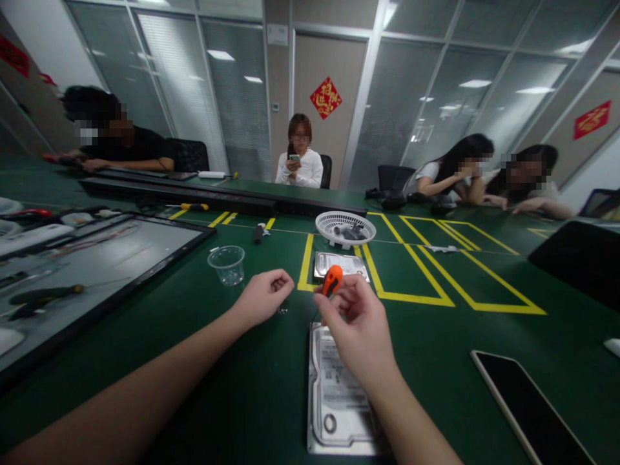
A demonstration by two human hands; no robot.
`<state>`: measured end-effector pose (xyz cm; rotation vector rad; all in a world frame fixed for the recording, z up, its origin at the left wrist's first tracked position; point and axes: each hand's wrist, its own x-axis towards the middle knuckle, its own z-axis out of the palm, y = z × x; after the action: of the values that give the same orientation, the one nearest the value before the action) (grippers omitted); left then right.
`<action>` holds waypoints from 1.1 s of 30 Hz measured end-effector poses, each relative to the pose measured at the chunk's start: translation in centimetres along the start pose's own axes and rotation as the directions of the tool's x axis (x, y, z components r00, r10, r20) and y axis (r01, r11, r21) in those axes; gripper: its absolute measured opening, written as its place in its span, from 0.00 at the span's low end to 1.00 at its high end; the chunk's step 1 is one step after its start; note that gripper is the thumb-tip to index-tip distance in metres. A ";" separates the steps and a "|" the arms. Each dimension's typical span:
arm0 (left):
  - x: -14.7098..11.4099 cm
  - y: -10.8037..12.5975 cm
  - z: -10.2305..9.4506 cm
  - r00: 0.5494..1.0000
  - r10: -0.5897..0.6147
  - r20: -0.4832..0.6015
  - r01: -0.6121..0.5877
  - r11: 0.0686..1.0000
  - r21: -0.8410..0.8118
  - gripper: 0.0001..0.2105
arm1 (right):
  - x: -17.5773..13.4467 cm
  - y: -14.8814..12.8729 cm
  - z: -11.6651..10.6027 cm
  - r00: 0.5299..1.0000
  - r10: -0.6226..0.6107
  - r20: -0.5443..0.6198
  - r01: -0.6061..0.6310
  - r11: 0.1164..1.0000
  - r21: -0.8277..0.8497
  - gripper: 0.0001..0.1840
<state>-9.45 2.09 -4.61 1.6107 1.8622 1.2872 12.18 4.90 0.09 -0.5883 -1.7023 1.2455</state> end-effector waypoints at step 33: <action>0.0 -0.1 0.0 1.000 -0.012 -0.002 0.012 1.000 -0.001 0.08 | 0.0 0.1 -0.1 1.000 -0.008 0.007 0.008 1.000 0.001 0.11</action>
<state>-9.50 2.13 -4.74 1.5954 1.8692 1.2856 12.27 4.99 0.04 -0.5770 -1.7077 1.2446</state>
